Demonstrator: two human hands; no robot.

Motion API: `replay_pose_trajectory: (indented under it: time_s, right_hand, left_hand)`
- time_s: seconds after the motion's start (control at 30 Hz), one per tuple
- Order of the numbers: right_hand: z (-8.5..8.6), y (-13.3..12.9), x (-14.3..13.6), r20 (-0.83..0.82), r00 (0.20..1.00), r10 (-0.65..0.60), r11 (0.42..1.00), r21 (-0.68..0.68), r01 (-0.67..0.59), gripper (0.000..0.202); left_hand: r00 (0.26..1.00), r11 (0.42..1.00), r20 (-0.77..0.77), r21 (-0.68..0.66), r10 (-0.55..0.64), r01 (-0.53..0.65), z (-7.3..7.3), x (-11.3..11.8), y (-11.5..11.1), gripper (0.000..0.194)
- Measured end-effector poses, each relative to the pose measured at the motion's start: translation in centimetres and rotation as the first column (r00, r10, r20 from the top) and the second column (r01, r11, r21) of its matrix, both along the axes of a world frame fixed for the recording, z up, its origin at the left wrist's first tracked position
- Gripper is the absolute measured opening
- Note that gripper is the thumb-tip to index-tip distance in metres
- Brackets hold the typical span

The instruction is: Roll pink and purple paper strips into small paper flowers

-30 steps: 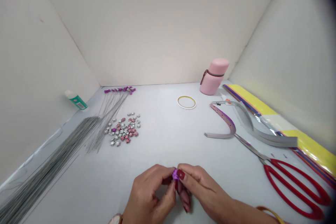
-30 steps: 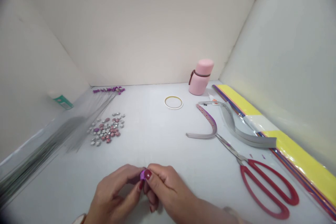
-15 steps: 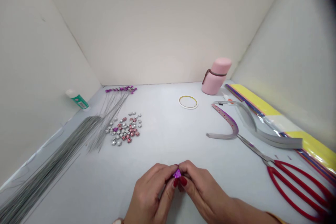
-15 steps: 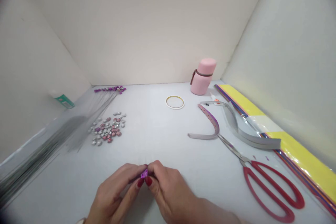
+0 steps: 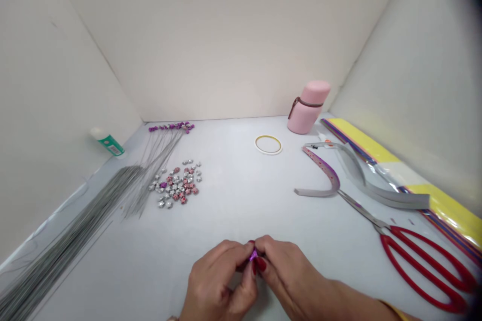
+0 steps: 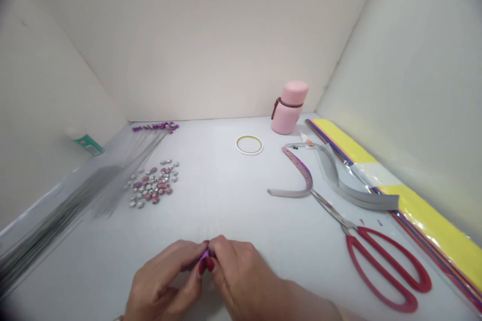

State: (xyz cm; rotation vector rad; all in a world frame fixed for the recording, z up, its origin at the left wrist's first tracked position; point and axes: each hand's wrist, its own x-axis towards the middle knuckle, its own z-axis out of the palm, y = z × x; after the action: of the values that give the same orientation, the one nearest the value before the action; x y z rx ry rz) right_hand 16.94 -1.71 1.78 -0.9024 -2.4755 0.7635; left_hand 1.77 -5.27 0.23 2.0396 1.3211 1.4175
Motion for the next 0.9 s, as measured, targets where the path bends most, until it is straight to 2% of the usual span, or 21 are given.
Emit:
replay_pose_trajectory:
  time_s: [0.13, 0.23, 0.37, 0.47, 0.53, 0.67, 0.9]
  right_hand:
    - [0.0, 0.0, -0.1, -0.031, 0.999, 0.021, 0.999, 0.025, -0.021, 0.023]
    - [-0.3, 0.1, -0.2, -0.085, 0.996, 0.01, 1.0, -0.015, -0.011, 0.019]
    - [-0.6, 0.1, -0.1, -0.143, 0.989, -0.021, 0.999, -0.042, 0.015, 0.016]
    - [-0.7, 0.1, -0.1, -0.137, 0.99, -0.027, 0.999, 0.027, 0.031, 0.017]
    - [-0.7, 0.1, 0.0, -0.11, 0.994, -0.028, 0.998, 0.06, 0.035, 0.017]
    - [-0.6, 0.1, -0.1, -0.048, 0.998, -0.043, 0.989, 0.142, 0.049, 0.016]
    - [-0.6, 0.3, -0.2, -0.016, 0.999, -0.04, 0.959, 0.28, 0.043, 0.016]
  left_hand:
    - [0.999, 0.998, 0.026, 0.049, 0.047, -0.048, -0.4, 0.3, 0.0, 0.026]
    - [0.997, 0.995, 0.022, 0.073, 0.072, -0.073, -0.4, 0.5, 0.0, 0.026]
    - [0.999, 0.998, 0.002, -0.053, 0.042, -0.042, -0.3, 0.5, 0.1, 0.025]
    - [0.994, 0.984, -0.106, -0.172, 0.022, -0.04, -0.1, 0.3, 0.0, 0.017]
    - [0.972, 0.979, -0.233, -0.193, 0.016, -0.062, 0.1, 0.1, 0.0, 0.012]
    - [0.912, 0.989, -0.408, -0.118, 0.038, -0.094, 0.6, -0.1, 0.0, 0.014]
    - [0.884, 0.997, -0.468, -0.056, 0.014, -0.046, 0.9, -0.4, 0.4, 0.011]
